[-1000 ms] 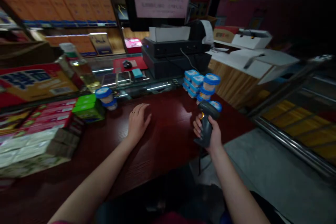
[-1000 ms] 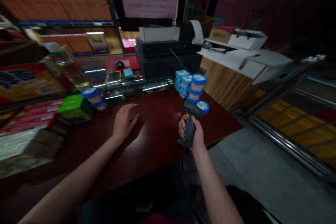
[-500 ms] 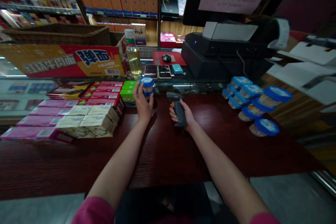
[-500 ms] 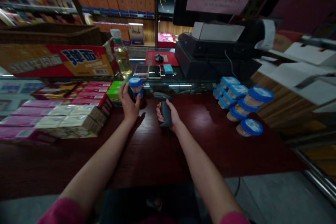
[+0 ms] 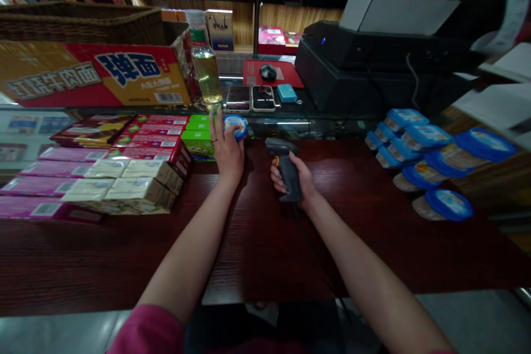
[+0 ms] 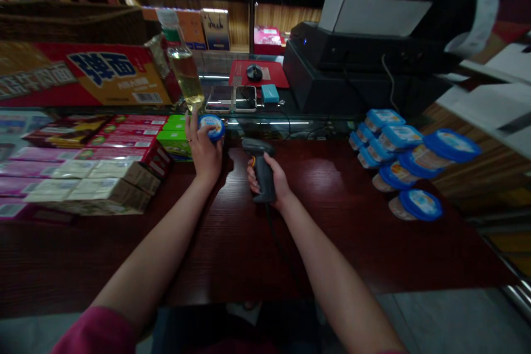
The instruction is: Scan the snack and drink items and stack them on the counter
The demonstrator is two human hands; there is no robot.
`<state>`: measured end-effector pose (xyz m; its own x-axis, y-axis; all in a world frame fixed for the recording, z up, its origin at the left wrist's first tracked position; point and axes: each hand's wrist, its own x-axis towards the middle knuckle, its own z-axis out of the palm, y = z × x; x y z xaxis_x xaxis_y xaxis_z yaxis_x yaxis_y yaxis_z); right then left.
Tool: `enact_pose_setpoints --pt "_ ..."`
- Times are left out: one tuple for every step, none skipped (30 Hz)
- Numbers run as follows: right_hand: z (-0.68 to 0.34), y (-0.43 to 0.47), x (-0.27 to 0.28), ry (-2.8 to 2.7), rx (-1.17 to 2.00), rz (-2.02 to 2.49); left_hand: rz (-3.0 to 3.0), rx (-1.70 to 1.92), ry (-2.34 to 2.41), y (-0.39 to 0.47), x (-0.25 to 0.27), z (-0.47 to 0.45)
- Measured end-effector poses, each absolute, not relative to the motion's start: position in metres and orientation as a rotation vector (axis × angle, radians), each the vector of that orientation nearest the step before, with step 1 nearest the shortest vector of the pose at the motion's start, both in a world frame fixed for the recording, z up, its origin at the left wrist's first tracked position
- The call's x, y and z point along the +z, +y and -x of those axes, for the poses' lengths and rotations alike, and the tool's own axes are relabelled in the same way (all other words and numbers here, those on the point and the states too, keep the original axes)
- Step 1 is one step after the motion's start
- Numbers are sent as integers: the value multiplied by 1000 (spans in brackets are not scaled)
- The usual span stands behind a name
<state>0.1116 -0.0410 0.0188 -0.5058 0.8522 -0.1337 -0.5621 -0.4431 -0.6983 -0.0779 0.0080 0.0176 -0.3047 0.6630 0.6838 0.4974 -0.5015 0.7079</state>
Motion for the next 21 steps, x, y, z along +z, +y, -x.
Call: enact_pose_setpoints --pt "-112 -41 18 -736 2021 596 -1777 1920 1496 7 17 79" --pt "-113 -41 18 -727 2017 591 -1798 1909 1497 7 17 80" --pt "-113 -41 17 -719 2014 584 -1825 1902 1494 6 16 81" --pt "-114 -41 17 -710 2012 577 -1847 1907 1488 5 16 82" --pt "-115 -41 16 -702 2012 571 -1858 1927 1480 3 15 83" --pt "-116 -41 16 -694 2013 564 -1854 1960 1468 2 15 83" --pt "-117 -40 16 -687 2014 557 -1831 2000 1448 0 14 82" --pt "-119 -40 16 -680 2016 551 -1787 2038 1415 -2 13 80" --pt "-121 -39 16 -675 2019 547 -1716 2066 1366 -5 12 77" --pt "-124 -39 16 -673 2024 546 -1620 2073 1299 -7 11 73" --pt "-127 -39 17 -674 2029 544 -1498 2056 1213 -9 9 69" --pt "-130 -39 18 -676 2033 543 -1355 2011 1114 -10 7 64" --pt "-133 -39 19 -680 2034 539 -1207 1939 1011 -11 5 60" --pt "-136 -40 20 -685 2034 534 -1066 1849 912 -12 4 56" --pt "-139 -41 21 -690 2030 526 -944 1752 824 -13 4 54" --pt "-141 -42 23 -695 2024 517 -844 1658 750 -13 4 53" --pt "-144 -43 24 -704 2020 509 -772 1574 693 -13 4 52" --pt "-145 -45 25 -718 2018 503 -724 1506 652 -13 5 53" --pt "-147 -46 27 -736 2021 497 -696 1458 624 -12 6 53" --pt "-148 -48 28 -756 2028 493 -686 1428 606 -11 7 54" --pt "-148 -49 29 -778 2038 488 -689 1413 598 -10 7 55"
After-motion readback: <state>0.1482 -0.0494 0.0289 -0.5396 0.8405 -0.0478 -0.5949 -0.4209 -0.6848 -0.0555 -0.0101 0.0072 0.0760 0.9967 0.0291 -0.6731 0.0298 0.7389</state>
